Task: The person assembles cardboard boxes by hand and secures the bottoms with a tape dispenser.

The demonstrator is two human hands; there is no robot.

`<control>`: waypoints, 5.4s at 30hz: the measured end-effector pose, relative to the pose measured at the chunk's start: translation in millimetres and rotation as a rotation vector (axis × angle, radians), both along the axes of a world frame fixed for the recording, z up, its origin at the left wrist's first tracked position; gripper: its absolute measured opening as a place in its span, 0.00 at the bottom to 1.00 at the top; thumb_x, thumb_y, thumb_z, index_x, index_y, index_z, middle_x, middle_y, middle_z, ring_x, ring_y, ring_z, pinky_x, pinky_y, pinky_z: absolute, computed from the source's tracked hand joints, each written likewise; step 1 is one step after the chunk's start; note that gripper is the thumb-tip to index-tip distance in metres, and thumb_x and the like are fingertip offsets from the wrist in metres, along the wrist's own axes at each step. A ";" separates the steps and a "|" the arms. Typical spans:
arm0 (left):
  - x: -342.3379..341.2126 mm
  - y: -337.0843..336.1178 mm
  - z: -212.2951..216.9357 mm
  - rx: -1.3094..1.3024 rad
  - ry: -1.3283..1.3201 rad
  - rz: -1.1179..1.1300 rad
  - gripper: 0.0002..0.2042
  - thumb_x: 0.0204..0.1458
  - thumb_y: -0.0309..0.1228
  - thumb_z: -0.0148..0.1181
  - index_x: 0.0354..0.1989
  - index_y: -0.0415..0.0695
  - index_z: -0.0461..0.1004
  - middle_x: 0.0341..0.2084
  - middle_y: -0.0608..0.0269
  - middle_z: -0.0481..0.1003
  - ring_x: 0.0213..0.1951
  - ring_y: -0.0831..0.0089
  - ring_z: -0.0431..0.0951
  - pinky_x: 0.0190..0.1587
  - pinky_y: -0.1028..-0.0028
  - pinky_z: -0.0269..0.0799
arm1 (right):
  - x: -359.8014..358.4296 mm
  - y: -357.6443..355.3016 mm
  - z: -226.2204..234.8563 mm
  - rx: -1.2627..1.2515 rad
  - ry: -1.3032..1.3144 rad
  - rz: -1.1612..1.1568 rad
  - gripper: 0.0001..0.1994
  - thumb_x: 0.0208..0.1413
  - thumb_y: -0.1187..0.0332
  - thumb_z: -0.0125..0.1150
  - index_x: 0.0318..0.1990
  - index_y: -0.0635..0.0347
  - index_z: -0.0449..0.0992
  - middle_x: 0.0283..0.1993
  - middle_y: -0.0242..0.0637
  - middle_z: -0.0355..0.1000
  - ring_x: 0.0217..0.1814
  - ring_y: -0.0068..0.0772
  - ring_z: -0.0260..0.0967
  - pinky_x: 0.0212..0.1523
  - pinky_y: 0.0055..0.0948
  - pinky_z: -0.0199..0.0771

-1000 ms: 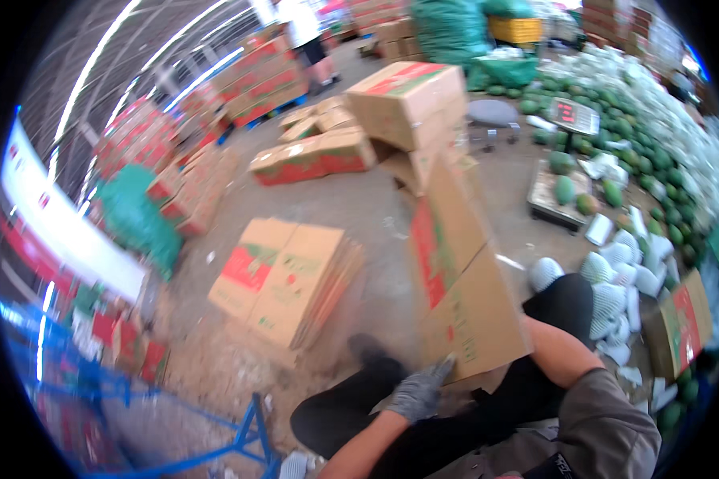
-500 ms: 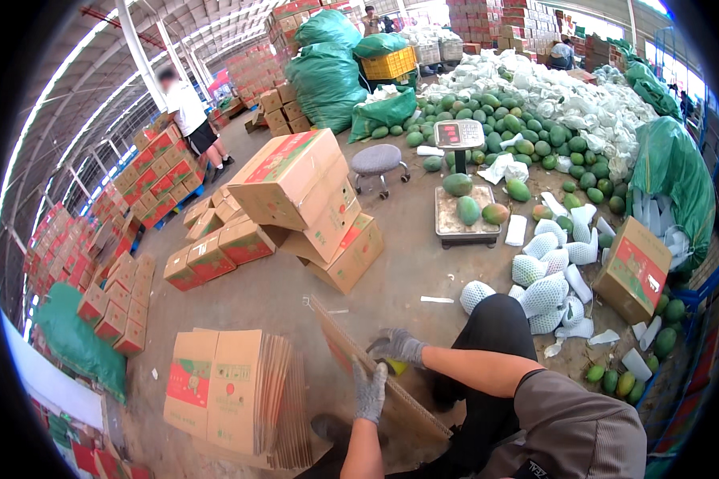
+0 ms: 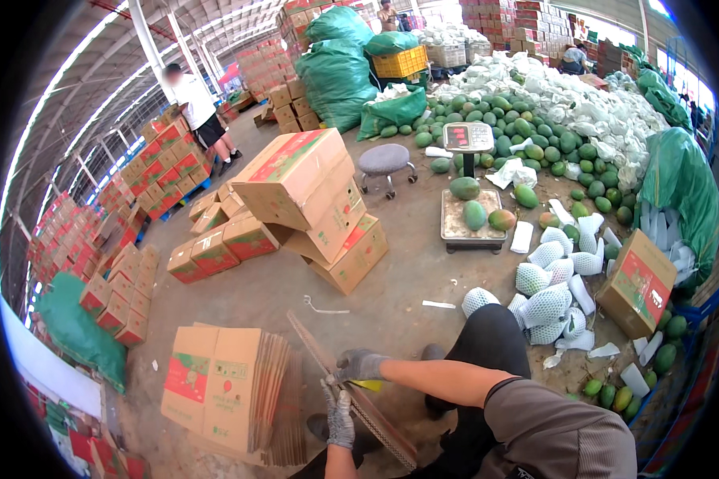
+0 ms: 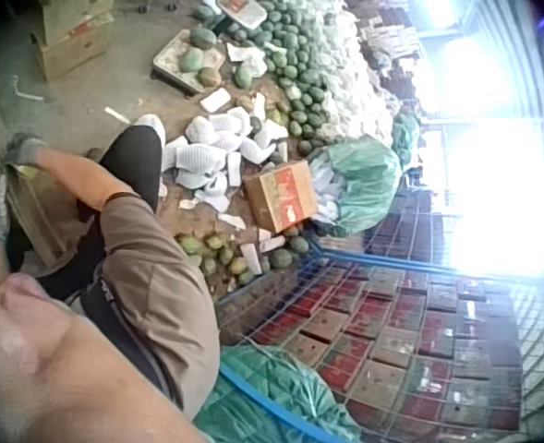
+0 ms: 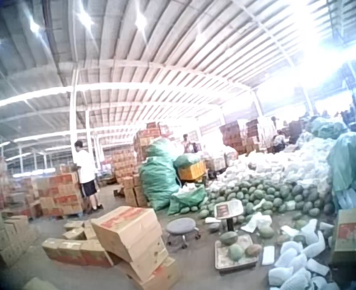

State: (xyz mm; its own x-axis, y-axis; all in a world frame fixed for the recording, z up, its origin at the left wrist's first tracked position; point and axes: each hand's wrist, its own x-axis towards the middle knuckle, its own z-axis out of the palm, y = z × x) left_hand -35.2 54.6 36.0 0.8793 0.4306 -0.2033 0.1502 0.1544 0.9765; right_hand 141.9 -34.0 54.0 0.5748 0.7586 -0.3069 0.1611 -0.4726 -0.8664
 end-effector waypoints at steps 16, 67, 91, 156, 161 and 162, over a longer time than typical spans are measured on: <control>-33.0 -42.1 127.6 1.621 0.466 -0.938 0.22 0.57 0.42 0.52 0.59 0.51 0.75 0.38 0.51 0.82 0.45 0.55 0.82 0.60 0.55 0.67 | 65.8 -52.0 6.4 -0.214 -0.599 0.068 0.28 0.46 0.46 0.67 0.43 0.63 0.84 0.46 0.53 0.79 0.50 0.53 0.79 0.52 0.43 0.77; 98.0 -30.1 22.0 1.426 0.896 -0.737 0.67 0.32 0.70 0.71 0.75 0.38 0.45 0.76 0.44 0.43 0.74 0.45 0.50 0.73 0.54 0.53 | 8.3 -36.5 -36.9 0.174 -0.216 -0.497 0.30 0.34 0.55 0.74 0.46 0.65 0.76 0.41 0.54 0.78 0.46 0.53 0.77 0.49 0.41 0.76; 91.8 47.5 84.3 1.397 0.953 -0.968 0.38 0.52 0.63 0.54 0.66 0.50 0.71 0.69 0.51 0.63 0.72 0.55 0.57 0.70 0.52 0.54 | -90.0 -62.4 -41.0 0.254 -0.006 -0.846 0.36 0.35 0.55 0.78 0.51 0.62 0.70 0.43 0.47 0.77 0.45 0.42 0.76 0.47 0.40 0.76; 92.5 122.8 -47.1 1.219 0.487 -0.015 0.39 0.60 0.56 0.51 0.71 0.36 0.57 0.55 0.41 0.73 0.55 0.51 0.76 0.58 0.53 0.70 | -100.7 -78.2 -70.3 0.268 -0.427 -0.386 0.31 0.32 0.60 0.73 0.47 0.60 0.68 0.35 0.42 0.73 0.34 0.40 0.72 0.37 0.38 0.75; 75.5 88.3 -19.2 1.193 0.491 -0.156 0.44 0.57 0.60 0.52 0.73 0.38 0.53 0.68 0.42 0.60 0.69 0.49 0.61 0.70 0.54 0.54 | -118.0 -96.9 -60.0 0.371 -0.322 -0.483 0.35 0.32 0.58 0.75 0.49 0.63 0.67 0.38 0.38 0.72 0.37 0.30 0.68 0.41 0.35 0.74; 75.8 74.0 -20.4 1.277 0.480 -0.139 0.44 0.57 0.60 0.51 0.74 0.39 0.52 0.70 0.42 0.57 0.71 0.48 0.57 0.72 0.53 0.49 | -118.7 -104.4 -68.6 0.400 -0.297 -0.506 0.39 0.33 0.56 0.76 0.54 0.65 0.67 0.42 0.37 0.71 0.42 0.29 0.68 0.45 0.33 0.73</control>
